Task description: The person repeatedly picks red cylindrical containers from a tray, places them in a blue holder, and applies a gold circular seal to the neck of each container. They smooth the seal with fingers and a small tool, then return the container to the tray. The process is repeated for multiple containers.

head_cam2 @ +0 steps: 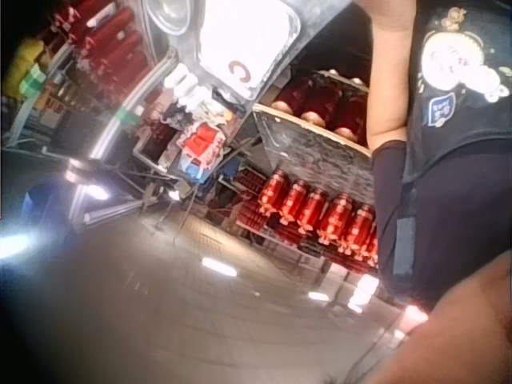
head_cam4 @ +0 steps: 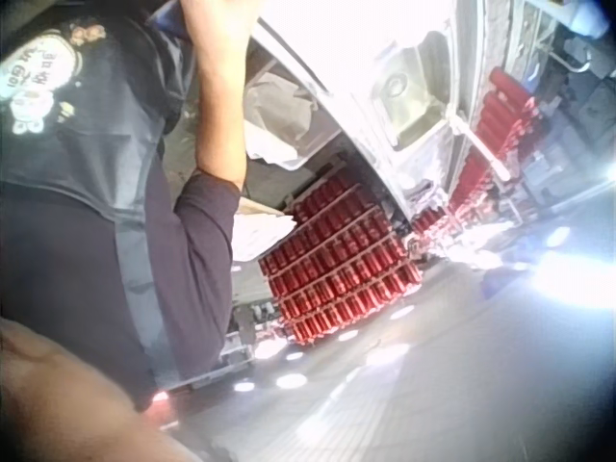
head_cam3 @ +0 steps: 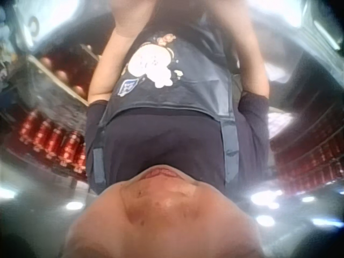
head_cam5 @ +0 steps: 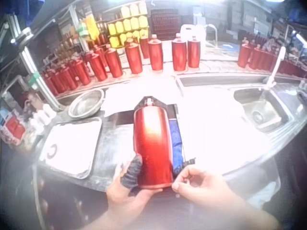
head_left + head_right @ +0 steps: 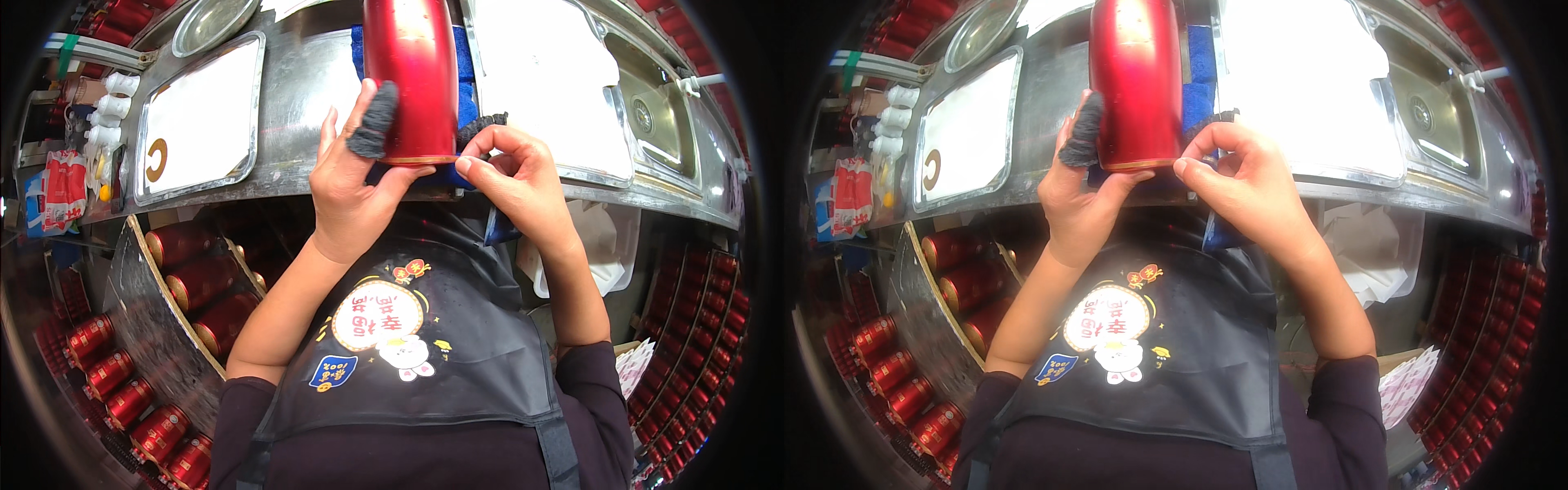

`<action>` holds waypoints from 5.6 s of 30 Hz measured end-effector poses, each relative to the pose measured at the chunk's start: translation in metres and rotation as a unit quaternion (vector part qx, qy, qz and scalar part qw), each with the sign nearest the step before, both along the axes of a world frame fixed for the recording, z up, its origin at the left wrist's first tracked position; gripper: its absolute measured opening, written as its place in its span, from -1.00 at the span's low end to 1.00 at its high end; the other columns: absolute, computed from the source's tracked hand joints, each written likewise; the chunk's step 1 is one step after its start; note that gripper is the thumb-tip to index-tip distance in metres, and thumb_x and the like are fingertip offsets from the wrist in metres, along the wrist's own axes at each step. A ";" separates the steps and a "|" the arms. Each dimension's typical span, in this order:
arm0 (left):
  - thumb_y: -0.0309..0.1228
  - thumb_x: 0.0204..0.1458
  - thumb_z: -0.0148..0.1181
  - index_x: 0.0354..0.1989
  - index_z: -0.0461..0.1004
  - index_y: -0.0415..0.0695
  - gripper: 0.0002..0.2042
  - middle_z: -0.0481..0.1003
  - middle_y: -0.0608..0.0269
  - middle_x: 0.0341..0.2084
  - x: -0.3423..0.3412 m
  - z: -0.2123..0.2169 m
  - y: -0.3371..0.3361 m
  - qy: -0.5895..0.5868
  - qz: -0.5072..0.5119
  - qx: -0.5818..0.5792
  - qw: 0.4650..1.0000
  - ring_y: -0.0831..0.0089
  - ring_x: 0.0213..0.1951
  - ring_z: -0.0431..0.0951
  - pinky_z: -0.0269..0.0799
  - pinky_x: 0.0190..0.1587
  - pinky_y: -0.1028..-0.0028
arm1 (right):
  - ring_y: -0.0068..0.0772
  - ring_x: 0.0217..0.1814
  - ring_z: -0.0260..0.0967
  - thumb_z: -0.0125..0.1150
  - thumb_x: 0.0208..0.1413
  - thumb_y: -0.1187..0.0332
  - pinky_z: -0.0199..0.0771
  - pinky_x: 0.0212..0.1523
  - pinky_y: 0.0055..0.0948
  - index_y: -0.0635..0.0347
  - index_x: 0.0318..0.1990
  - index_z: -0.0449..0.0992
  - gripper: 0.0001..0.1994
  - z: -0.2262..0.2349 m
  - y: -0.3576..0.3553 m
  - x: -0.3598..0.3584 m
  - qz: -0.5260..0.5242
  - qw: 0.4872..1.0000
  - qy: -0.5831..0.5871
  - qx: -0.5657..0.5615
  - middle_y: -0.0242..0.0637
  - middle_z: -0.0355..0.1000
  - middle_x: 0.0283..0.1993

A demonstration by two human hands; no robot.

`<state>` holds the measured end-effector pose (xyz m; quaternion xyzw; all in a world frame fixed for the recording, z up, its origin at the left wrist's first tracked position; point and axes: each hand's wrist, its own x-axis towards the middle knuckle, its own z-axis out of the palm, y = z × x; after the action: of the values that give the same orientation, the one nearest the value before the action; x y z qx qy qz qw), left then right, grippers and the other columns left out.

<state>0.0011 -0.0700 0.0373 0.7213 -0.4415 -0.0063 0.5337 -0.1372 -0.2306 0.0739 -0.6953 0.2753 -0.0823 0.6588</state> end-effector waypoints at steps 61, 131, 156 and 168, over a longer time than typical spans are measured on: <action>-0.48 -0.04 0.33 -0.11 0.66 -0.23 -0.72 0.50 -0.06 0.19 -0.013 -0.017 0.038 -0.114 0.001 0.062 0.992 0.00 0.30 0.42 -0.32 0.43 -0.30 | -0.83 -0.61 0.17 0.28 0.17 0.38 0.10 -0.65 -0.73 0.17 -0.35 0.46 -0.88 -0.003 -0.010 -0.015 -0.022 0.997 -0.039 0.069 -0.54 0.35 -0.52; -0.43 -0.15 0.57 0.07 0.59 -0.25 -0.47 0.49 -0.10 0.19 -0.011 -0.007 0.023 -0.091 0.034 0.026 0.995 0.05 0.16 0.56 0.08 0.37 -0.18 | -0.87 -0.41 0.21 0.35 0.14 0.42 0.17 -0.40 -0.75 0.24 -0.35 0.53 -0.88 -0.004 -0.007 -0.007 0.010 0.997 -0.008 0.081 -0.58 0.41 -0.40; -0.45 -0.22 0.53 -0.02 0.66 -0.11 -0.53 0.40 -0.12 0.28 -0.021 0.013 -0.013 -0.260 0.029 0.100 0.960 -0.16 0.32 0.38 0.02 0.37 -0.23 | -0.87 -0.38 0.24 0.32 0.16 0.46 0.21 -0.39 -0.75 0.25 -0.36 0.52 -0.90 -0.013 -0.005 -0.003 0.007 0.996 -0.033 0.086 -0.59 0.40 -0.39; -0.47 -0.08 0.52 0.03 0.58 -0.35 -0.53 0.47 -0.14 0.20 -0.020 -0.017 0.032 -0.090 0.026 0.015 0.995 0.10 0.13 0.54 0.10 0.37 -0.16 | -0.85 -0.37 0.25 0.31 0.16 0.43 0.22 -0.36 -0.74 0.24 -0.36 0.52 -0.89 -0.003 -0.005 -0.005 0.006 0.994 -0.025 0.104 -0.57 0.41 -0.39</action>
<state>-0.0187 -0.0381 0.0204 0.7384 -0.4685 0.0663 0.4805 -0.1427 -0.2354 0.0713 -0.6224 0.2619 -0.0669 0.7345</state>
